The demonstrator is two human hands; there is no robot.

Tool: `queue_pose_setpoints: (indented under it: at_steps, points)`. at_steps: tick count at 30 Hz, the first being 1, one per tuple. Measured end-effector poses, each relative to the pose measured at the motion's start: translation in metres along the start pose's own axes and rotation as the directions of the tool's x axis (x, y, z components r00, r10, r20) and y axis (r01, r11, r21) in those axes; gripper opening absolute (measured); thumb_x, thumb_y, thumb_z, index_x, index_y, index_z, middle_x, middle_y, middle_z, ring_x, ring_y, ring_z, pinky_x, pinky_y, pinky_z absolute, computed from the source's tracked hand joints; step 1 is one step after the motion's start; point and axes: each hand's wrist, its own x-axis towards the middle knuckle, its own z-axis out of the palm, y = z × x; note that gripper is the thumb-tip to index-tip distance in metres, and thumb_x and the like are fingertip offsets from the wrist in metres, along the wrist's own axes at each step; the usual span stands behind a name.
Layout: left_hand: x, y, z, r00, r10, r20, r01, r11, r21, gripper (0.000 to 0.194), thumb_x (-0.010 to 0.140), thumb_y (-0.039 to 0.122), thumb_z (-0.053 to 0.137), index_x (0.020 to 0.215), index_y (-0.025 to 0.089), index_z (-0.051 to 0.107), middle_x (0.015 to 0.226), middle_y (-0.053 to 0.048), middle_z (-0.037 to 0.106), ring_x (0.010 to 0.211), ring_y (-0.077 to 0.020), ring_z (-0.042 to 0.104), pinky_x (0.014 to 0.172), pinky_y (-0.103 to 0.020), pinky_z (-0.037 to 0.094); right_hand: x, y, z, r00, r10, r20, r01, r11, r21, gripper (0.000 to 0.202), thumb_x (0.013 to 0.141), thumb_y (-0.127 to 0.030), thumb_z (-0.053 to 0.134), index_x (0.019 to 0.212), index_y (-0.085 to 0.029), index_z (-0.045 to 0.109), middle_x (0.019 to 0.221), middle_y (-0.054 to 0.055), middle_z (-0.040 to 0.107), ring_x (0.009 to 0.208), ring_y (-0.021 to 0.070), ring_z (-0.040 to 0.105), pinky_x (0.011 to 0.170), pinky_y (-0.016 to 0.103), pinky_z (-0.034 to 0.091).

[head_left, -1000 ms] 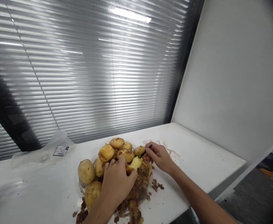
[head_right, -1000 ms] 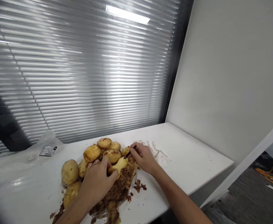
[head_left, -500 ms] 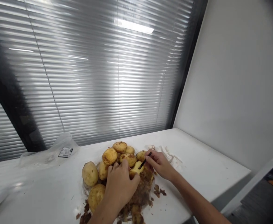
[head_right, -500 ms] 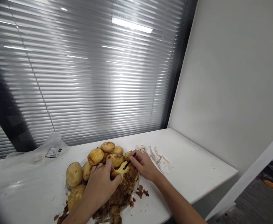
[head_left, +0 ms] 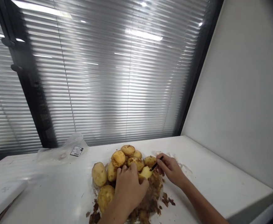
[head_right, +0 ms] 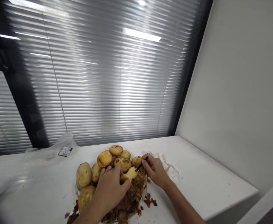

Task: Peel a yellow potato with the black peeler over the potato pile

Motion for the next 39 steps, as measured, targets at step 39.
queue_pose_setpoints:
  at_steps: [39]
  points:
    - [0.004, -0.001, 0.002, 1.0, -0.007, 0.019, 0.006, 0.999, 0.041, 0.014, 0.08, 0.035, 0.046, 0.082, 0.021, 0.044, 0.081, -0.005, 0.061, 0.093, -0.0277, 0.054, 0.088, -0.042, 0.032, 0.001, -0.009, -0.006, 0.999, 0.032, 0.023, -0.033, 0.999, 0.033, 0.018, 0.095, -0.035, 0.052, 0.083, -0.021, 0.054, 0.061, -0.001, 0.066, 0.045, 0.0124, 0.056, 0.043, 0.022, 0.044]
